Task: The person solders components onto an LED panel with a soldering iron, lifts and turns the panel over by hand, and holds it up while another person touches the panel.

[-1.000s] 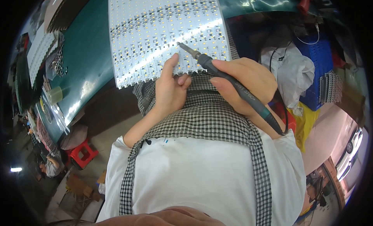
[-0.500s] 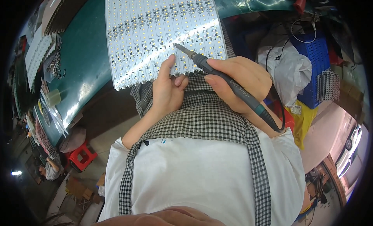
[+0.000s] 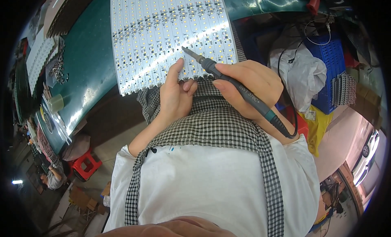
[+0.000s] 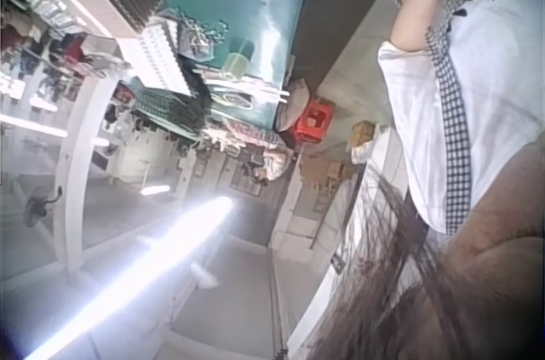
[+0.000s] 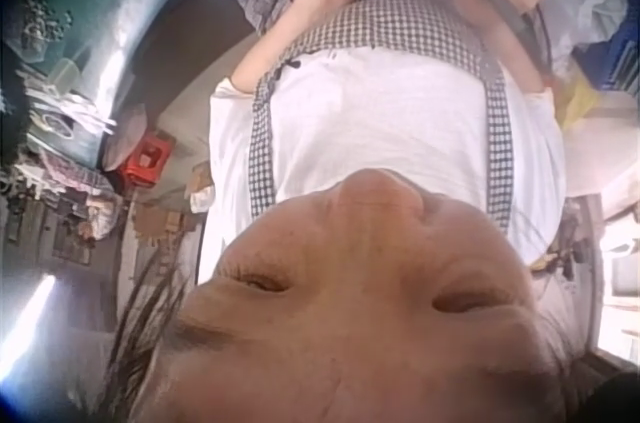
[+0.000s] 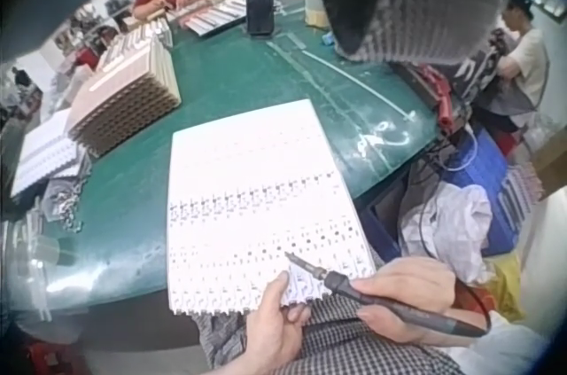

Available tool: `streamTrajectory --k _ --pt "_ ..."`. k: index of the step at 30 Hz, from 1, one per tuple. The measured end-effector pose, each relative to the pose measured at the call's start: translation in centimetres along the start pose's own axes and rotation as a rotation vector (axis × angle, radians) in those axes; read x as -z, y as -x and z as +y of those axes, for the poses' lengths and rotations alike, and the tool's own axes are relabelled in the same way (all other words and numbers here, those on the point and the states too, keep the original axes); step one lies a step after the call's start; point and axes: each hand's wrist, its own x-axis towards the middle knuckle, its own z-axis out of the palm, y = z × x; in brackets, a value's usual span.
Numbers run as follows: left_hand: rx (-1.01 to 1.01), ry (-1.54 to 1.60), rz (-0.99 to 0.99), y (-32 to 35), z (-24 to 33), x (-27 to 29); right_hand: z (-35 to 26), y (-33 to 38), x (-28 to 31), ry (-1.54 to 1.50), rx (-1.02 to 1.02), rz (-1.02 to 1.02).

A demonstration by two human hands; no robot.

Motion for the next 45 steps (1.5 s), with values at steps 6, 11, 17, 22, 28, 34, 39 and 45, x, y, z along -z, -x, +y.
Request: streamTrajectory --k 6,11,17,22,28,34,39,45 --pt "-0.002 -0.006 -0.016 0.1 0.1 -0.2 0.1 0.2 0.1 -0.011 -0.008 0.003" --pt "-0.007 0.003 -0.015 0.1 0.1 -0.1 0.1 0.3 0.1 -0.031 -0.011 0.031" --pt "-0.010 0.003 -0.008 0.2 0.1 -0.2 0.5 0.8 0.2 -0.013 0.042 0.081" --pt "-0.008 0.006 -0.001 0.4 0.2 -0.4 0.8 1.2 0.9 -0.080 -0.064 0.223" --pt "-0.012 0.007 0.007 0.1 0.1 -0.2 0.5 0.6 0.1 -0.038 -0.090 0.095" --pt "-0.008 -0.005 -0.013 0.0 0.1 -0.1 0.4 0.4 -0.3 -0.065 -0.140 0.099" --pt "-0.013 -0.009 0.010 0.2 0.1 -0.1 0.3 0.3 -0.3 -0.068 -0.143 0.075" --pt "0.000 0.001 0.012 0.1 0.1 -0.1 0.3 0.2 -0.1 -0.055 -0.135 0.077"
